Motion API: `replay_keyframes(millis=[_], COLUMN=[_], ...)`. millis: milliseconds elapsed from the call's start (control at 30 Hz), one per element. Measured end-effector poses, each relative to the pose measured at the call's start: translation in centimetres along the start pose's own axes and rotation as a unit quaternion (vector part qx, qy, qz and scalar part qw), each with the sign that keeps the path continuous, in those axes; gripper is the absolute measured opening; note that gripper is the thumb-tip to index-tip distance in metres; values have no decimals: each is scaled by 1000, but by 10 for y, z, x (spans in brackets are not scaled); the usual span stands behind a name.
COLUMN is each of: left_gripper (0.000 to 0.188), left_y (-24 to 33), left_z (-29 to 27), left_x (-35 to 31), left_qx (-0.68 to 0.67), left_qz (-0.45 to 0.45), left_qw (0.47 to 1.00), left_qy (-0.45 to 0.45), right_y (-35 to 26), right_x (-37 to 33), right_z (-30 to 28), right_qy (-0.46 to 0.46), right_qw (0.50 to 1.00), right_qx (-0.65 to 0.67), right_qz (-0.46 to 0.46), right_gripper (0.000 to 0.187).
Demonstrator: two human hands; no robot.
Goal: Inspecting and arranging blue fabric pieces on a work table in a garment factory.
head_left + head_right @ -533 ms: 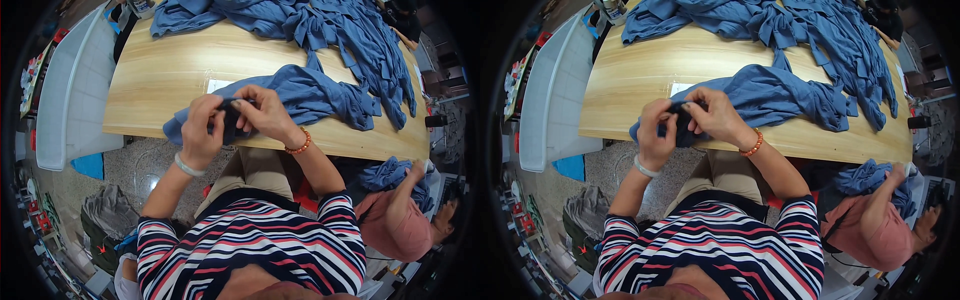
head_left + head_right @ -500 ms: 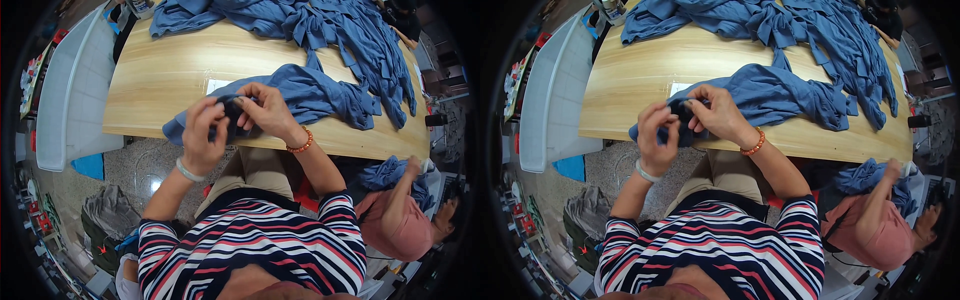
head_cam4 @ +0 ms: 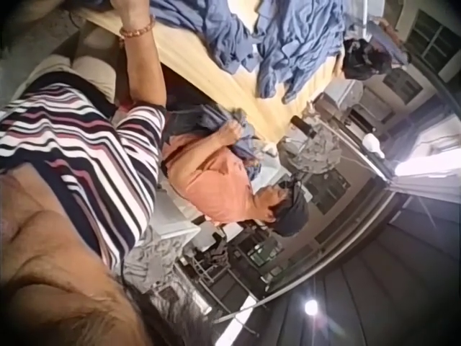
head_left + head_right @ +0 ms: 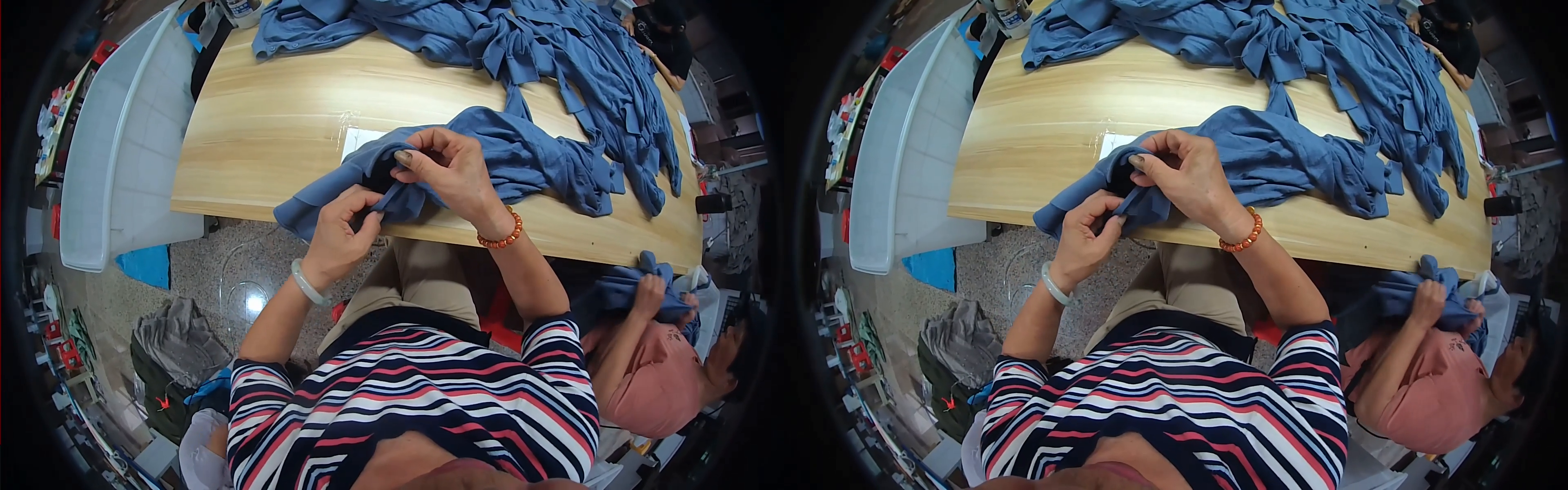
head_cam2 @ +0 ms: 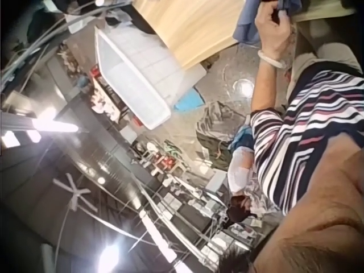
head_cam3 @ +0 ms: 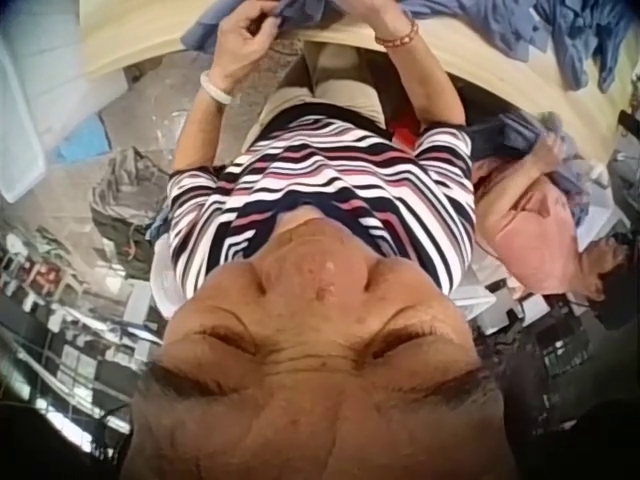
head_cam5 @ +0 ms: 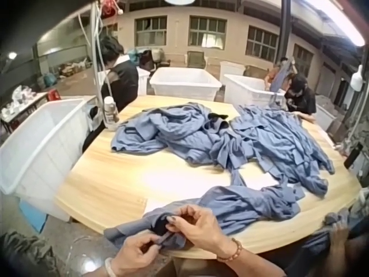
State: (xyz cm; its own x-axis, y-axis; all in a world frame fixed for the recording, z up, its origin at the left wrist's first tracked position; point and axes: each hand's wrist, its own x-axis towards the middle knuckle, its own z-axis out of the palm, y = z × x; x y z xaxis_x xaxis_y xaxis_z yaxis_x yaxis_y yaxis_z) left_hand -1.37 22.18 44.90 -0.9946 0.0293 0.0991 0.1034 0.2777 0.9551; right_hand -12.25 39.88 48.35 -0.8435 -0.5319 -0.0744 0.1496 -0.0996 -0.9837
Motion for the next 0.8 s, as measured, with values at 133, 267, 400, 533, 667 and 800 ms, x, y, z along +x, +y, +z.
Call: replay_keyframes(millis=[133, 267, 400, 533, 667, 800], left_gripper=[13, 15, 13, 8, 9, 12], left_y=[9, 15, 10, 17, 17, 9], left_z=[-3, -9, -5, 10, 14, 3], left_x=[-1, -1, 1, 0, -1, -5], left_qx=[-227, -278, -200, -189, -108, -195], left_qz=[-90, -83, -57, -70, -3, -74], left_qw=[969, 956, 978, 980, 994, 978], left_qy=[-27, -52, -19, -1, 14, -4], right_y=[0, -7, -5, 3, 8, 11], right_x=[-4, -13, -20, -20, -16, -13], right_z=[2, 11, 21, 24, 25, 22], right_qy=[-15, -34, -13, 31, 49, 45], right_qw=[996, 985, 940, 913, 869, 878], right_qx=[-79, -160, -299, -334, -402, -385], right_qz=[-22, -52, -163, -233, -285, -280], right_gripper=[13, 12, 11, 13, 13, 15])
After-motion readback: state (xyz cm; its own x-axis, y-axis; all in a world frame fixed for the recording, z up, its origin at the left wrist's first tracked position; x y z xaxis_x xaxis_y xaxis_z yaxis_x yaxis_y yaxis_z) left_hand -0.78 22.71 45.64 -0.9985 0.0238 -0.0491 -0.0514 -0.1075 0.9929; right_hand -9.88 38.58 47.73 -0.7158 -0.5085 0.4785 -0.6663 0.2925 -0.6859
